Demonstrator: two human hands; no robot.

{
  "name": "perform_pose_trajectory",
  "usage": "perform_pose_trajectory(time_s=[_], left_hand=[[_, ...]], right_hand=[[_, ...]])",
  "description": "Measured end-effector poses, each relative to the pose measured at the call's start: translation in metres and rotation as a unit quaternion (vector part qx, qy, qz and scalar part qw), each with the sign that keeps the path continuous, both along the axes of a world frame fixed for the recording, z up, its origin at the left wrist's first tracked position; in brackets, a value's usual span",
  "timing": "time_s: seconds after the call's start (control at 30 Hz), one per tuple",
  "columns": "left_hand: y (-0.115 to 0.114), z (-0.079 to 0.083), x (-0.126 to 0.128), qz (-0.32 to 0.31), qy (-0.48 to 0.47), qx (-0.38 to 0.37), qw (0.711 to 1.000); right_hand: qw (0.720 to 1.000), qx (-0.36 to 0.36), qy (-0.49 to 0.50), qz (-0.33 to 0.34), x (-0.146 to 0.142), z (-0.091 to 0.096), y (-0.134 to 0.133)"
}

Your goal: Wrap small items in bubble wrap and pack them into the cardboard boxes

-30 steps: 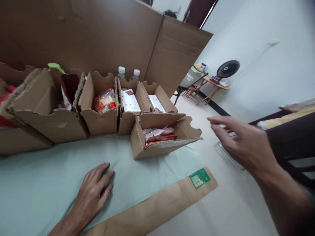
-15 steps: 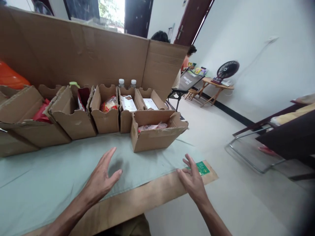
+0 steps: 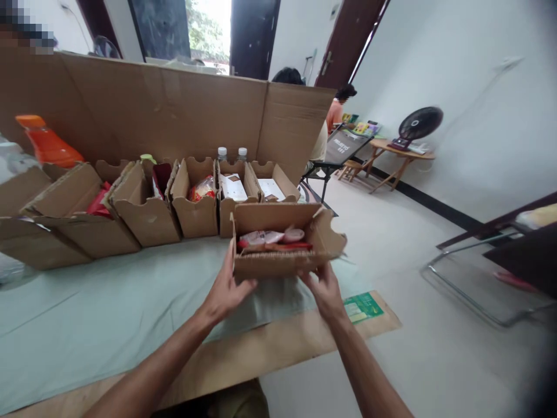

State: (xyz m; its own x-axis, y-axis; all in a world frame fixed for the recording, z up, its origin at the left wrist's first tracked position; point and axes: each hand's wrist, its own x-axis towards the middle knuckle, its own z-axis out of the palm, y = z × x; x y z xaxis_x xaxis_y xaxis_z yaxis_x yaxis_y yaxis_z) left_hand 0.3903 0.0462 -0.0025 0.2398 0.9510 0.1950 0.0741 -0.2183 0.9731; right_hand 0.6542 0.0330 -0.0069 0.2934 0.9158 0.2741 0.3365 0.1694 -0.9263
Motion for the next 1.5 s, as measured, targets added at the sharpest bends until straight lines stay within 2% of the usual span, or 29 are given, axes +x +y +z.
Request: perform_pose_trajectory(time_s=[0.07,0.13,0.2,0.27,0.33,0.43,0.5,0.57,0.63,0.73,0.83,0.97,1.1,1.2,1.37,1.5], left_hand=[[-0.045,-0.006,-0.040,0.022,0.038,-0.037,0.998],[-0.083,-0.003,-0.086,0.074,0.068,-0.081,0.992],[-0.097,0.012,-0.123,0.142,0.083,-0.115,0.980],[-0.085,0.031,-0.139,0.206,0.074,-0.111,0.969],[-0.060,0.044,-0.135,0.213,0.057,-0.078,0.972],[-0.039,0.047,-0.109,0.142,0.028,-0.039,0.989],[-0.048,0.038,-0.094,0.115,0.031,-0.013,0.993],[-0.067,0.027,-0.091,0.109,0.048,-0.014,0.993],[-0.083,0.019,-0.101,0.118,0.063,-0.045,0.990],[-0.086,0.014,-0.129,0.149,0.078,-0.100,0.981],[-0.076,0.012,-0.149,0.161,0.063,-0.131,0.976],[-0.078,0.002,-0.153,0.178,0.041,-0.151,0.972],[-0.088,-0.008,-0.148,0.191,0.065,-0.158,0.966],[-0.091,-0.009,-0.146,0.193,0.070,-0.157,0.966],[-0.094,-0.006,-0.140,0.205,0.066,-0.144,0.966],[-0.092,-0.004,-0.131,0.223,0.064,-0.131,0.964]], right_hand=[[1.000,0.006,0.001,-0.007,-0.031,-0.008,-0.038],[1.000,0.007,0.005,0.022,-0.072,-0.011,-0.060],[0.996,-0.007,0.017,0.088,-0.111,-0.004,-0.058],[0.990,-0.014,0.038,0.134,-0.136,0.010,-0.036],[0.990,-0.006,0.052,0.133,-0.141,0.023,-0.015],[0.995,0.004,0.042,0.088,-0.120,0.032,-0.015],[0.999,-0.003,0.018,0.037,-0.102,0.028,-0.038],[1.000,-0.026,-0.012,0.005,-0.095,0.017,-0.067],[0.998,-0.047,-0.035,0.018,-0.103,0.005,-0.088],[0.994,-0.055,-0.068,0.065,-0.123,-0.011,-0.097],[0.987,-0.052,-0.124,0.087,-0.119,-0.021,-0.095],[0.977,-0.035,-0.164,0.131,-0.083,-0.019,-0.085],[0.964,-0.005,-0.139,0.226,-0.062,-0.009,-0.054],[0.958,0.009,-0.122,0.261,-0.064,-0.018,-0.030],[0.962,0.012,-0.101,0.253,-0.080,-0.043,-0.018],[0.971,0.032,-0.096,0.214,-0.084,-0.036,-0.030]])
